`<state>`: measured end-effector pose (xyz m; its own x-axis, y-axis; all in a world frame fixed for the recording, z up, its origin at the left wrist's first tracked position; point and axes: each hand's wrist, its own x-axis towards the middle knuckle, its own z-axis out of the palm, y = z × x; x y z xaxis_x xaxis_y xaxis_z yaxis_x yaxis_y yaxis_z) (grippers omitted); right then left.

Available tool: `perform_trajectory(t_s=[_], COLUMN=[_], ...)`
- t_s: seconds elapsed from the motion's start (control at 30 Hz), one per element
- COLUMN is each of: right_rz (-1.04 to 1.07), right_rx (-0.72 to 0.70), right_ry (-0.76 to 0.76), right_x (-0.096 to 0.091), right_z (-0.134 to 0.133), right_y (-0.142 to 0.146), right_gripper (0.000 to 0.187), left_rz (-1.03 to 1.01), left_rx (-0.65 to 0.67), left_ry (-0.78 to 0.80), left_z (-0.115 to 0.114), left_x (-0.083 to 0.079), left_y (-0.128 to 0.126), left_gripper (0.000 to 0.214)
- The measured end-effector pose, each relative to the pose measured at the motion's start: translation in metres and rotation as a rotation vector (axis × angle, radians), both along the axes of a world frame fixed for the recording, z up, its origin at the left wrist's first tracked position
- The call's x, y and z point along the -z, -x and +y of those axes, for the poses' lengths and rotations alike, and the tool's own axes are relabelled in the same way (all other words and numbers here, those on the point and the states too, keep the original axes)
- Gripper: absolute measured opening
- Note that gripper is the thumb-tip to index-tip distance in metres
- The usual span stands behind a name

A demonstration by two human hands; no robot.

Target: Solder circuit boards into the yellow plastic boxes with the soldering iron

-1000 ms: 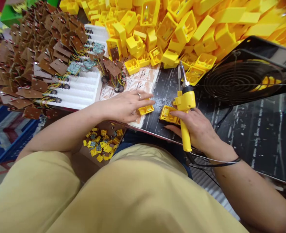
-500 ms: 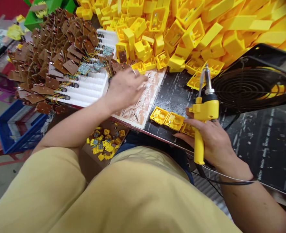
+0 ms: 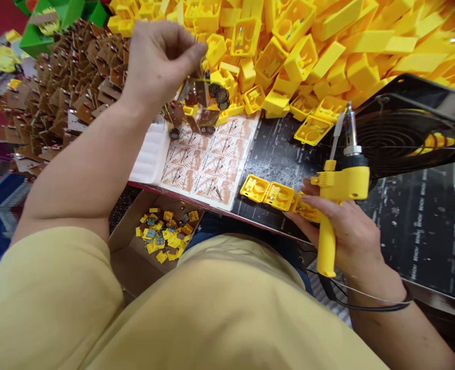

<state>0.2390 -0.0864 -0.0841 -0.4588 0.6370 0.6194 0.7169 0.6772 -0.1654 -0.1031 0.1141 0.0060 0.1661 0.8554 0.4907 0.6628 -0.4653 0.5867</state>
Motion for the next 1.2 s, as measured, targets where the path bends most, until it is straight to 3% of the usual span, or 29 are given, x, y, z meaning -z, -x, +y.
perform_trajectory(t_s=[0.1,0.17,0.3,0.43,0.57,0.67,0.83,0.93,1.2], right_rz=[0.017,0.021,0.018,0.018,0.033,0.033,-0.016,-0.024,-0.095], right_rx=[-0.006,-0.009,-0.017,-0.029,-0.034,-0.041,-0.09,-0.113,-0.149], right_ry=[0.0,0.006,0.016,0.012,0.007,-0.003,0.023,0.037,0.101], right_x=[0.0,-0.001,-0.002,-0.003,-0.002,-0.001,0.0,0.0,-0.001], right_z=[0.001,0.003,0.005,0.006,0.003,0.002,0.011,0.019,0.027], right_y=[0.007,0.012,0.02,0.025,0.018,0.011,0.017,0.03,0.051], right_gripper=[0.061,0.059,0.055,0.05,0.053,0.052,0.041,0.031,0.028], left_rz=[0.094,0.139,0.179,0.357,0.5,0.629,0.761,0.751,0.587], left_rx=[0.025,0.047,0.101,0.075,0.072,0.121,-0.014,-0.08,0.115], left_ry=[-0.039,-0.034,0.053,0.264,0.136,0.175,0.086,0.113,0.22], left_z=[-0.001,-0.006,-0.006,-0.003,-0.024,-0.051,-0.081,-0.088,-0.12], left_x=[-0.023,-0.026,-0.003,0.019,0.012,0.016,0.07,0.093,0.085], left_y=[-0.014,-0.026,-0.052,-0.069,-0.052,-0.027,-0.019,-0.027,-0.004], left_gripper=[0.029,0.021,0.022,0.025,0.033,0.028,0.043,0.03,0.018])
